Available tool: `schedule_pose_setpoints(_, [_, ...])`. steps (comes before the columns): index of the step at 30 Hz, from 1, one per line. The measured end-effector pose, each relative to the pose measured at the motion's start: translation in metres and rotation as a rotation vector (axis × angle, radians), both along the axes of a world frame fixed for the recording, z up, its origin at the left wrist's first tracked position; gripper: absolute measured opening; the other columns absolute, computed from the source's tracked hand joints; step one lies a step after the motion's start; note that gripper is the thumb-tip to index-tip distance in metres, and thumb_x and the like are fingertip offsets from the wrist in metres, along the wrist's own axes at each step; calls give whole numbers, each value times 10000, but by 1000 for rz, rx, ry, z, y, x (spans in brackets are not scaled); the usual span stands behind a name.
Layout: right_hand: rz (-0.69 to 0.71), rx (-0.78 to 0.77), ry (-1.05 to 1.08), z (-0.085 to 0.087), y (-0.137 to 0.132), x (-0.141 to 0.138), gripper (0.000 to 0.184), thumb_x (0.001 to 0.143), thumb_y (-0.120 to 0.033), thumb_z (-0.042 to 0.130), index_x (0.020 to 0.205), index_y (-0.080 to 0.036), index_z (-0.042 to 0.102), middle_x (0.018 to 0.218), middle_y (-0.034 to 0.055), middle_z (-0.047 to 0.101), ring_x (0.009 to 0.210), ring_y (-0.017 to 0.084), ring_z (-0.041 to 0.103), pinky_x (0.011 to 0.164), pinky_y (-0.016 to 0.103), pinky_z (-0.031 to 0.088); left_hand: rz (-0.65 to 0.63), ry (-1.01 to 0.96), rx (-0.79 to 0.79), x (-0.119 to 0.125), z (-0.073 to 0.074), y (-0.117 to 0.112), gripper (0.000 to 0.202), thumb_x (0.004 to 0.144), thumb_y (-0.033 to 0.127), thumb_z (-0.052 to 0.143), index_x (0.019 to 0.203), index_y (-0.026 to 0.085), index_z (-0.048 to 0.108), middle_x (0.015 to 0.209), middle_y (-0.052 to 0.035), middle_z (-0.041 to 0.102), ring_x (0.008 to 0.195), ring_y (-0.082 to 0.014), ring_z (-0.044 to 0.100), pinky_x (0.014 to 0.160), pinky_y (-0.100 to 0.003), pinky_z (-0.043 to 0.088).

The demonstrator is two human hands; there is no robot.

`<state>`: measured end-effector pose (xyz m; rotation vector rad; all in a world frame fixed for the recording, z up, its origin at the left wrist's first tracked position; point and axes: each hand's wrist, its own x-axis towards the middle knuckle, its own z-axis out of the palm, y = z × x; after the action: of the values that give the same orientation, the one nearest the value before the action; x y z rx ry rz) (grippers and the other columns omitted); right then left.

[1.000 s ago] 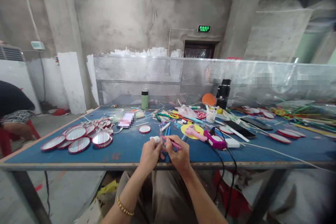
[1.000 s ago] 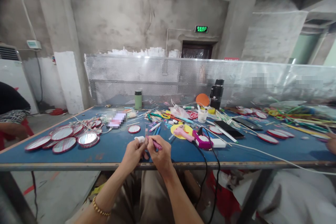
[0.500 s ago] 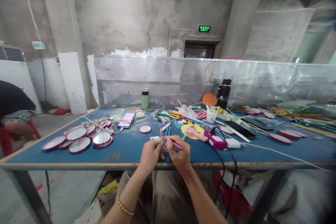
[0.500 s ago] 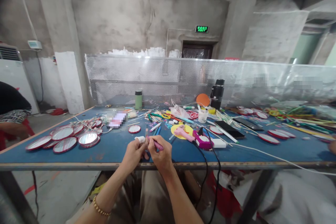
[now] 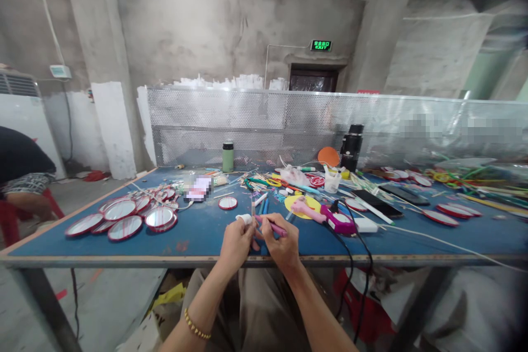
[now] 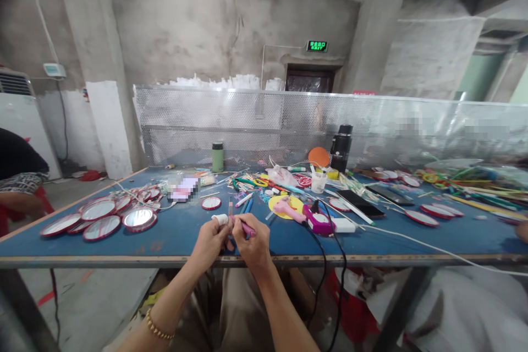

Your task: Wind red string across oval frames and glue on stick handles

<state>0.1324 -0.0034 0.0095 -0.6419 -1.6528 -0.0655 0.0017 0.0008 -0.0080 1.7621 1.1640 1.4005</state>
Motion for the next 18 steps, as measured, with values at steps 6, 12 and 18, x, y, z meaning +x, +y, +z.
schedule_pose_setpoints(6, [20, 14, -26, -1, 2, 0, 157, 905, -151, 522, 842, -176, 663, 734, 19, 698, 631, 124, 646, 629, 218, 500, 37, 18, 22, 0, -2, 1, 319, 918, 398, 469, 663, 212, 515, 460, 26, 593, 455, -144, 581, 504, -216, 388])
schedule_pose_setpoints(12, [-12, 10, -1, 1, -1, -1, 165, 909, -158, 522, 824, -181, 662, 704, 11, 691, 601, 119, 637, 610, 215, 500, -10, -15, -12, 0, 1, 1, 279, 913, 394, 463, 713, 211, 529, 463, 40, 590, 433, -141, 579, 476, -212, 389])
schedule_pose_setpoints(18, [5, 19, -9, 1, -1, -1, 175, 908, -162, 517, 812, -176, 663, 712, 19, 699, 617, 124, 650, 616, 216, 508, -5, -16, -7, 0, 0, 0, 276, 905, 393, 468, 704, 214, 531, 468, 35, 599, 436, -148, 587, 485, -219, 404])
